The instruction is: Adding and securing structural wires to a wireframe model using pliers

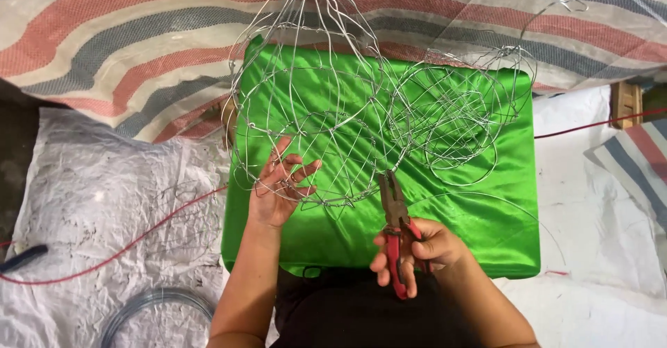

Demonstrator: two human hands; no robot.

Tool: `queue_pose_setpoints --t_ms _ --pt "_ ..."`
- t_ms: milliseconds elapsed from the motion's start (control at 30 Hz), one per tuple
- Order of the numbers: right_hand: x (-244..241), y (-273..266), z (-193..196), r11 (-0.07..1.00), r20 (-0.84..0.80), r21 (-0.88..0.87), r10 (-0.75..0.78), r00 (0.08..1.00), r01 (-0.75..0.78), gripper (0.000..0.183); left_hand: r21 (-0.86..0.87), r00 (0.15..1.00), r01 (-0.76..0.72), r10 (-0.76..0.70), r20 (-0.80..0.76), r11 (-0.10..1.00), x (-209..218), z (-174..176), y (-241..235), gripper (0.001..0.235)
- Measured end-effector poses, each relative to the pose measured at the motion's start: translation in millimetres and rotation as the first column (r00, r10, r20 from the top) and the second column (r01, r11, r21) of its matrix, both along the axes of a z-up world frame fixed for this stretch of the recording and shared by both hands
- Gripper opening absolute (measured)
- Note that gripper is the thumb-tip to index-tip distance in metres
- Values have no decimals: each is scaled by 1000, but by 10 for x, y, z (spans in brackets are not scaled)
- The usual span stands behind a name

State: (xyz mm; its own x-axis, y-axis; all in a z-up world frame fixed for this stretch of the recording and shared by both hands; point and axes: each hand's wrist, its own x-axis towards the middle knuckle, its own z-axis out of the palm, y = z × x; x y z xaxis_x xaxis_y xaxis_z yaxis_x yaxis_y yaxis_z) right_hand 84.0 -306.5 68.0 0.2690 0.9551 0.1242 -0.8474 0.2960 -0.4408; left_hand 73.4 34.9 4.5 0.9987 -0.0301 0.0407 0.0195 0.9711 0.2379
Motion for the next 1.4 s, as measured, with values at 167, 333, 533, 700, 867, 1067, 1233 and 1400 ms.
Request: queue_pose_setpoints --t_ms 167,333,533,700,867,1067,1233,1400 --pt "-53 232 184 983 70 -126 -129 989 137 51 -44 1000 22 -22 3 999 64 5 154 63" --pt "-183 440 224 972 55 -117 -201 978 206 48 -99 995 82 -87 -51 992 148 -88 233 61" --pt "-259 544 390 930 138 -204 -281 950 305 36 -65 998 36 -39 -46 997 119 -80 177 58" --pt "-288 363 483 886 239 -360 -216 947 293 41 -41 996 52 -55 -74 998 19 -146 113 62" --pt "-278 205 509 956 211 -229 -132 968 181 56 -91 997 50 -55 -55 995 -29 -144 -119 57" --pt "-265 45 349 986 176 -143 -62 982 88 59 -44 992 4 -9 -124 999 -102 -30 -299 63" --pt "-206 -49 278 994 175 -83 -55 983 71 59 -36 992 -13 8 -127 999 -149 34 -349 65" --pt "-65 -109 223 998 118 -59 -18 993 25 60 -77 993 -49 41 -107 996 -197 34 -420 61"
